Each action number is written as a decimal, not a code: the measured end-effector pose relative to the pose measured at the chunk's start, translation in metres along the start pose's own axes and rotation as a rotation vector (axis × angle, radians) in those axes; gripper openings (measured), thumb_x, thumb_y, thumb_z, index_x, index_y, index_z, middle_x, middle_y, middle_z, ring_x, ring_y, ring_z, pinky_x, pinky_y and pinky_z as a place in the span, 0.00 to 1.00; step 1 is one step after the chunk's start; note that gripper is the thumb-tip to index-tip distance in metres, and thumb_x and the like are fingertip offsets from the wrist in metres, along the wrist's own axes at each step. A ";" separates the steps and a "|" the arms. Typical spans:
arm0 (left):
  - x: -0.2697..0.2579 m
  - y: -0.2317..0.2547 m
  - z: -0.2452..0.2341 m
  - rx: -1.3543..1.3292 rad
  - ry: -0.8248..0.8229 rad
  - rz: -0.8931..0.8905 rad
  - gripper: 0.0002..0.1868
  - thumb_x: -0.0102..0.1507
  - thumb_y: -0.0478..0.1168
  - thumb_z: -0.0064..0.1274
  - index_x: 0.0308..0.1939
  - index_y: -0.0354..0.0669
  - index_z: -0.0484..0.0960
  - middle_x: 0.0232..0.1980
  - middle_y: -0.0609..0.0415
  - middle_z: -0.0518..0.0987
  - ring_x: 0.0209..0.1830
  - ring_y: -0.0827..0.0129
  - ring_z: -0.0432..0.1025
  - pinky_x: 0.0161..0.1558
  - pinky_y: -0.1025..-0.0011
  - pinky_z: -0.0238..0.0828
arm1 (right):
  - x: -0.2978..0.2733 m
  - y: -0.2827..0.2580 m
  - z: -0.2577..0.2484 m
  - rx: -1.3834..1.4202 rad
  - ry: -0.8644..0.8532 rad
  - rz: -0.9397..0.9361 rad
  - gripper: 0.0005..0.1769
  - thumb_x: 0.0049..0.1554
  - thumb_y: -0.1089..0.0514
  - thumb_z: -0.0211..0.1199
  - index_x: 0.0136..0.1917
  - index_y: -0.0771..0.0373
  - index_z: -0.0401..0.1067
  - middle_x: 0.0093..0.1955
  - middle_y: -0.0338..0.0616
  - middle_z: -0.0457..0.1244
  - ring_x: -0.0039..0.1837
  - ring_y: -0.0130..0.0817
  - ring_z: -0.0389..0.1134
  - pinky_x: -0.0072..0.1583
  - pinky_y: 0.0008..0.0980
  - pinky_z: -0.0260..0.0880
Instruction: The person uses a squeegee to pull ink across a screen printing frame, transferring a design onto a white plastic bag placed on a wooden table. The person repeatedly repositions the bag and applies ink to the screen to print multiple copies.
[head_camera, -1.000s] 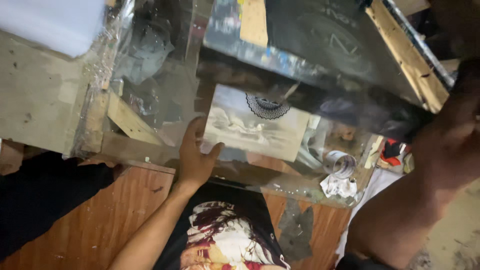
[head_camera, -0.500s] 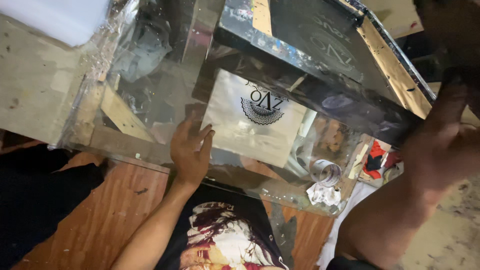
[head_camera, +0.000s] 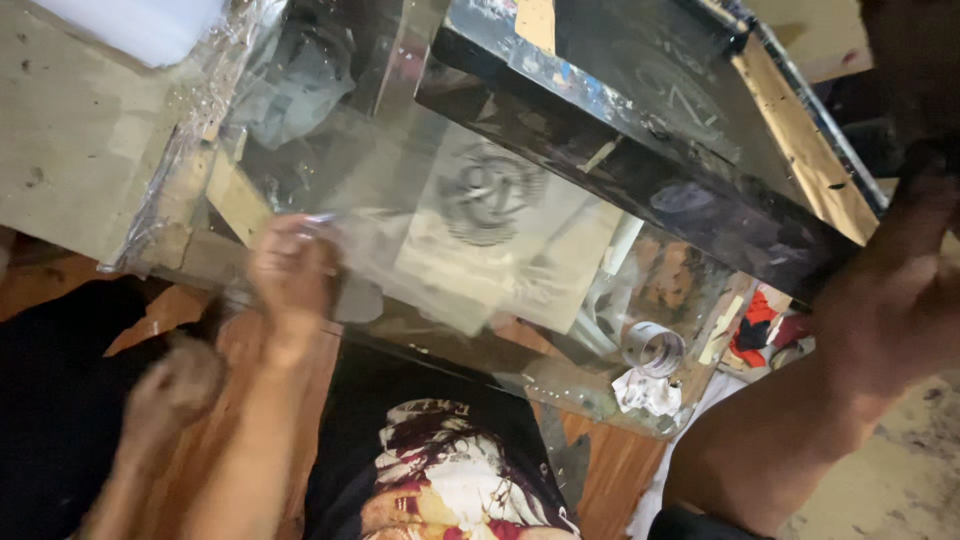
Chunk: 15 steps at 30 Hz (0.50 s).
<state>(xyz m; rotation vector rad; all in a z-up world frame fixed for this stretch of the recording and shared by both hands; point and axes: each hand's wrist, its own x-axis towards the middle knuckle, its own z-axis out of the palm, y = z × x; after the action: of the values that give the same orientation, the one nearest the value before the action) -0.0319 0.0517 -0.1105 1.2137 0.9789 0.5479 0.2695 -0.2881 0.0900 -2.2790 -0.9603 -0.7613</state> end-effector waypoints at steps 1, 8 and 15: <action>0.010 0.001 -0.020 0.025 -0.042 0.156 0.08 0.72 0.32 0.56 0.52 0.49 0.76 0.45 0.58 0.80 0.41 0.74 0.75 0.44 0.76 0.76 | -0.007 0.012 0.000 0.096 -0.043 0.073 0.15 0.85 0.80 0.51 0.52 0.84 0.65 0.55 0.62 0.62 0.58 0.46 0.58 0.65 0.52 0.69; 0.029 0.027 -0.127 0.272 0.211 0.312 0.12 0.77 0.22 0.55 0.61 0.34 0.72 0.52 0.38 0.83 0.48 0.61 0.82 0.47 0.74 0.76 | 0.016 -0.042 0.012 0.002 0.030 0.005 0.30 0.74 0.88 0.71 0.76 0.82 0.55 0.76 0.74 0.54 0.78 0.68 0.59 0.78 0.65 0.64; -0.056 0.069 -0.007 0.555 -0.004 0.228 0.24 0.64 0.38 0.61 0.61 0.31 0.72 0.57 0.40 0.75 0.55 0.50 0.72 0.59 0.57 0.69 | -0.031 -0.077 0.029 -0.102 -0.016 -0.111 0.20 0.60 0.75 0.62 0.66 0.76 0.66 0.57 0.65 0.63 0.59 0.56 0.62 0.58 0.51 0.65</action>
<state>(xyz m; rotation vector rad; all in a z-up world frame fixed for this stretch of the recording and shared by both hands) -0.0564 0.0303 -0.0275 1.8374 1.0294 0.4620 0.2015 -0.2373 0.0696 -2.3373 -1.0854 -0.8585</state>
